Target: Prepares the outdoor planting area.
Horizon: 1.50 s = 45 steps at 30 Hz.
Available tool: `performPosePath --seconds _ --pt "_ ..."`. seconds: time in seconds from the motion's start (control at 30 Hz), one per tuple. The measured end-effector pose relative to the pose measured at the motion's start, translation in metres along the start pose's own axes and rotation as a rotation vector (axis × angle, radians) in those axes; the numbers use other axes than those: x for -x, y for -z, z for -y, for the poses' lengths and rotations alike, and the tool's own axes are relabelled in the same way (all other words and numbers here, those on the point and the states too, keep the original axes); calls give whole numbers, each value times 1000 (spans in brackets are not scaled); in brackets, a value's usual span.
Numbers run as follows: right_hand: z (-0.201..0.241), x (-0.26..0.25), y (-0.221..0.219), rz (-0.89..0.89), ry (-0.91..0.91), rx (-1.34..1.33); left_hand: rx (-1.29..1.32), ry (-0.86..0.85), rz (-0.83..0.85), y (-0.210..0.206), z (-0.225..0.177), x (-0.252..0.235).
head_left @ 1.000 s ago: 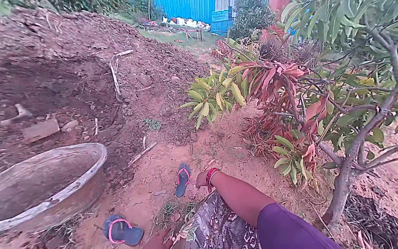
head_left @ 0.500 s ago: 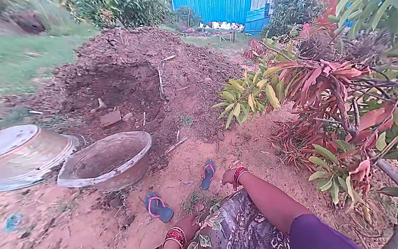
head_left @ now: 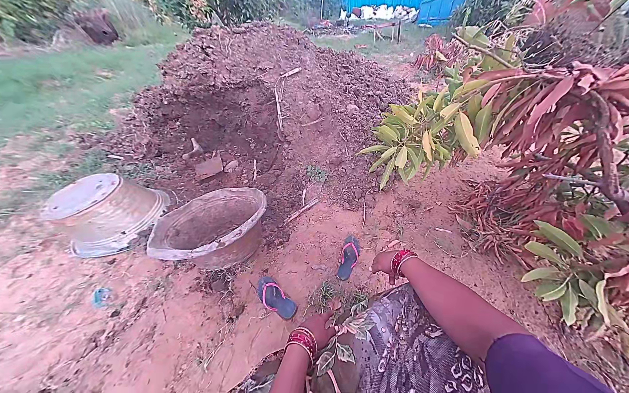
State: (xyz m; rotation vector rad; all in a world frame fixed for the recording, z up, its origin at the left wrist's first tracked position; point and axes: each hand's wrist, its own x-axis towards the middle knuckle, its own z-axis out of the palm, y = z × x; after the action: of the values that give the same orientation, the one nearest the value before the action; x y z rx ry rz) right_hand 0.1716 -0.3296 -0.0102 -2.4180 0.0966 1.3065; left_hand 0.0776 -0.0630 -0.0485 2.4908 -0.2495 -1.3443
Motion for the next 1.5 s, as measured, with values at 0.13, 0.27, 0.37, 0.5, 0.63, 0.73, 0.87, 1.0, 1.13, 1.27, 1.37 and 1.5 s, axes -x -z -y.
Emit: performPosePath --seconds 0.13,0.27,0.37,0.5,0.63,0.73,0.87,1.0,1.13,1.27,1.37,1.5 --pt "5 5 1 0 -7 94 -5 19 -2 1 -2 3" --pt "6 10 2 6 -6 68 -23 16 -6 1 -3 2" --pt "5 13 3 25 12 -39 -28 8 -1 1 -2 1" --pt "6 13 3 24 -6 -21 -27 8 2 1 -2 0" --pt "6 6 2 22 -49 51 -25 15 6 2 -3 2" --pt "5 7 5 14 -37 17 -21 10 5 3 -4 3" --pt "6 22 12 -58 255 -476 -16 4 0 2 -2 2" --pt "21 66 15 73 858 -1299 -9 9 3 2 1 0" --pt "39 110 11 342 1349 -1633 -15 23 11 3 -2 2" --pt "54 152 -6 473 1496 -1696 -17 27 25 5 -3 3" --pt "55 169 -16 521 1552 -1646 -22 28 33 3 -3 1" --pt "49 173 -21 523 1570 -1642 -15 23 46 -1 -2 -3"
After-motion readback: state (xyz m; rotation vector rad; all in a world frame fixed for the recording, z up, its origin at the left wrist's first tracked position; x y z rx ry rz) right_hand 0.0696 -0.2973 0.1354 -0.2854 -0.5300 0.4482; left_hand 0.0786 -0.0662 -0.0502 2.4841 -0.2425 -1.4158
